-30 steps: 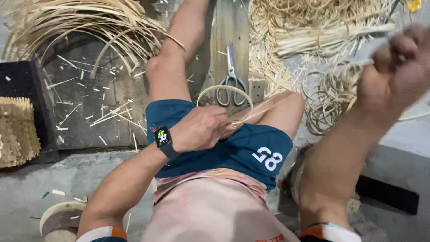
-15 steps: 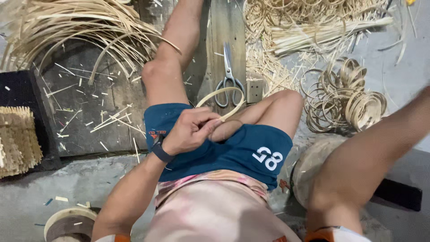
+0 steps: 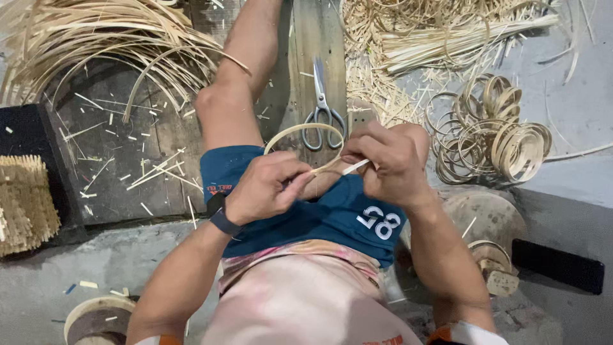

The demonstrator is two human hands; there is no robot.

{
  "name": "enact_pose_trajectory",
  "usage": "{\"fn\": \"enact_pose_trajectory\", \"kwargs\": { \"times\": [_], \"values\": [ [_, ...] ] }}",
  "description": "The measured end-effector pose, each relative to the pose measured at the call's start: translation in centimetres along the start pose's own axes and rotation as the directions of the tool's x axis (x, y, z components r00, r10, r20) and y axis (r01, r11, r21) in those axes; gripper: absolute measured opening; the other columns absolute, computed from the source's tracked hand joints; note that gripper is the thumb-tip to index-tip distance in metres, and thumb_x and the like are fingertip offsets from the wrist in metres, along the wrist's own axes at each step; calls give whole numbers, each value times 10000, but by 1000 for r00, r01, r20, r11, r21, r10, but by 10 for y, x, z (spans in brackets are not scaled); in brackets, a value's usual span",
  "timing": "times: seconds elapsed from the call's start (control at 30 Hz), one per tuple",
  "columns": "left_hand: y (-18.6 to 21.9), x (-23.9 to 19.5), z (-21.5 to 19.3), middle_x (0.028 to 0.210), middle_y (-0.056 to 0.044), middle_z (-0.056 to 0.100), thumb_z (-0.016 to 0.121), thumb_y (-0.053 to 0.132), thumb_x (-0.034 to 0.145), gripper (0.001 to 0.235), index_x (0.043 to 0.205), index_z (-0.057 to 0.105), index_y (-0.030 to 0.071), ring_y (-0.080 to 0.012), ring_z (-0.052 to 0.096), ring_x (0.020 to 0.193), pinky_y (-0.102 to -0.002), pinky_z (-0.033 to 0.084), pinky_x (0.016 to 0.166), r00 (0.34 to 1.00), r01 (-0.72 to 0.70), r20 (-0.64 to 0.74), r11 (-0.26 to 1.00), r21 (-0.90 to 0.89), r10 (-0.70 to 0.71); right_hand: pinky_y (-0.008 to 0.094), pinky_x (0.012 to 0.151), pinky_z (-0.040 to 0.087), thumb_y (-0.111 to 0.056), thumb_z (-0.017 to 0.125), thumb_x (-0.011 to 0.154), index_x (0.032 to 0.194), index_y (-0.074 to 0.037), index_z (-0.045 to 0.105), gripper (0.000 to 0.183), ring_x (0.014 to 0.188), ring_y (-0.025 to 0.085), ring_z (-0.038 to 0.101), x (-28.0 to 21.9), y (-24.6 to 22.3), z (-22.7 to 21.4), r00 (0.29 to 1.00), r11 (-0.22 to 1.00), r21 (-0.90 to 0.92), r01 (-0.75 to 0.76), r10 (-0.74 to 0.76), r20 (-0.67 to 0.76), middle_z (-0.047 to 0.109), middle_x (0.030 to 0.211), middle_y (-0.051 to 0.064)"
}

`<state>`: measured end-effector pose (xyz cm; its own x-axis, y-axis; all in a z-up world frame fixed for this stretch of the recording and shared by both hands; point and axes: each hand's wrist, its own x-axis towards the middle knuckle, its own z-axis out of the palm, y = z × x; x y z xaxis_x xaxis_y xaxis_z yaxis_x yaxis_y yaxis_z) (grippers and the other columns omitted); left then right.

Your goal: The person sits on the floor and weaves thin bamboo strips around a circular bamboo ring to form a basket rim. They use scissors to trim excess material and tie off the ends, then place the finished rim aside.

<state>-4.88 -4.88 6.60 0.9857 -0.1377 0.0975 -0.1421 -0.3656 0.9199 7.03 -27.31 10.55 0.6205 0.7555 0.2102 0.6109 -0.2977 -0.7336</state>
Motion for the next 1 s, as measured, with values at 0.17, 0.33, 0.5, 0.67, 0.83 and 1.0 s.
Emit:
{"fn": "enact_pose_trajectory", "kwargs": {
  "times": [0.17,0.33,0.5,0.67,0.83,1.0],
  "values": [
    [-7,9,14,788,-113,633,736,120,900,75,880,705,54,-325,643,723,-433,509,612,999,-22,-26,991,133,25,370,665,493,33,754,738,975,0,681,250,808,300,643,5,-18,6,985,989,-68,128,-135,-105,668,952,129],
    [-34,15,34,767,-108,637,770,171,883,159,792,702,61,-316,651,722,-444,524,631,998,-57,55,924,378,39,425,668,436,-60,694,797,920,-42,630,140,751,264,582,-4,-14,12,885,922,-282,266,-350,-308,615,849,71],
    [-52,3,41,774,-34,691,696,198,979,233,1028,768,-17,-132,632,688,-311,543,628,878,386,-54,770,-508,-475,281,637,405,-162,606,1101,1048,-33,565,145,712,136,488,-25,6,-20,471,896,246,-369,408,-782,574,868,40],
    [-46,6,37,943,-29,633,636,150,1053,229,1113,749,-40,-104,598,769,-254,506,708,862,191,-166,610,-769,-479,204,652,487,-58,791,936,998,-34,733,87,752,62,623,-33,10,40,870,881,220,-420,459,-178,664,851,-19],
    [-16,2,37,971,-58,614,633,88,1055,207,1210,736,-2,-130,603,837,-251,505,747,909,128,-307,888,-443,-284,188,649,454,-85,748,976,1065,0,698,133,743,28,566,-34,10,98,777,539,722,-433,629,-4,659,868,-14],
    [-7,4,34,967,-67,646,649,32,1028,219,1237,717,27,-141,643,860,-243,522,766,907,60,-379,949,-310,-181,199,583,430,-103,703,1030,1001,11,689,119,668,35,534,-27,10,93,778,460,773,-436,624,67,654,823,8]
  ]
}}
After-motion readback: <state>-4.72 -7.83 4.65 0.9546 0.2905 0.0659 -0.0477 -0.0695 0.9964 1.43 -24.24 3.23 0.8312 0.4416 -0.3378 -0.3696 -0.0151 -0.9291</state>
